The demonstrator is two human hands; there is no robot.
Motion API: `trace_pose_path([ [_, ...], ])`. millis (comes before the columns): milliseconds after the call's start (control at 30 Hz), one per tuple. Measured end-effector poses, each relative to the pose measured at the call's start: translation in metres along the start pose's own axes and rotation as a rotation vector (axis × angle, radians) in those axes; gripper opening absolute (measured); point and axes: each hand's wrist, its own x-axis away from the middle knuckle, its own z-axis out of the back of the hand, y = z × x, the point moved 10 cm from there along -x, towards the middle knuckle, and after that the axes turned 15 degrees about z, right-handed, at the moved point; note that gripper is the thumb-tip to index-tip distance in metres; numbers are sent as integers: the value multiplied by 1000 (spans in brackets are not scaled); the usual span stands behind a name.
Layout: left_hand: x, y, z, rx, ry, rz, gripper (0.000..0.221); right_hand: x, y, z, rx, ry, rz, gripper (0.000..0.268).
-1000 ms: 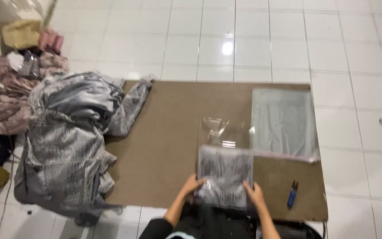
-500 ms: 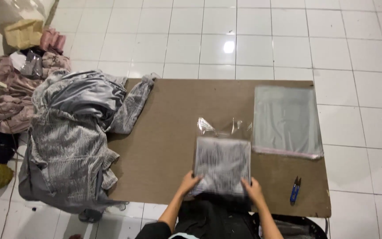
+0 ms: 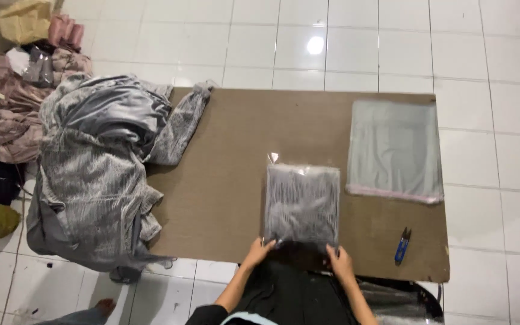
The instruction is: Folding a silver garment and placing it into a clear plastic bag for packaging.
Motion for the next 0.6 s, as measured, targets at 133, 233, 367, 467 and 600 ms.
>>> trace_pose_path([
  [133,-5,21,6,77,87,-73,66,-13,-55,20,47,-12,75,49],
  [233,0,13,7,154,65,-108,47,-12,-49,25,42,83,91,53],
  [367,-12,1,3,106,28,-91,30,-7,-47,2,10,-126,28,37],
  [467,-12,12,11,109,80,-145,35,-18,-59,2,-64,-117,87,36],
  [600,-13,11,-8,112,-16,-90,12,1,-58,2,-57,-328,-9,44],
])
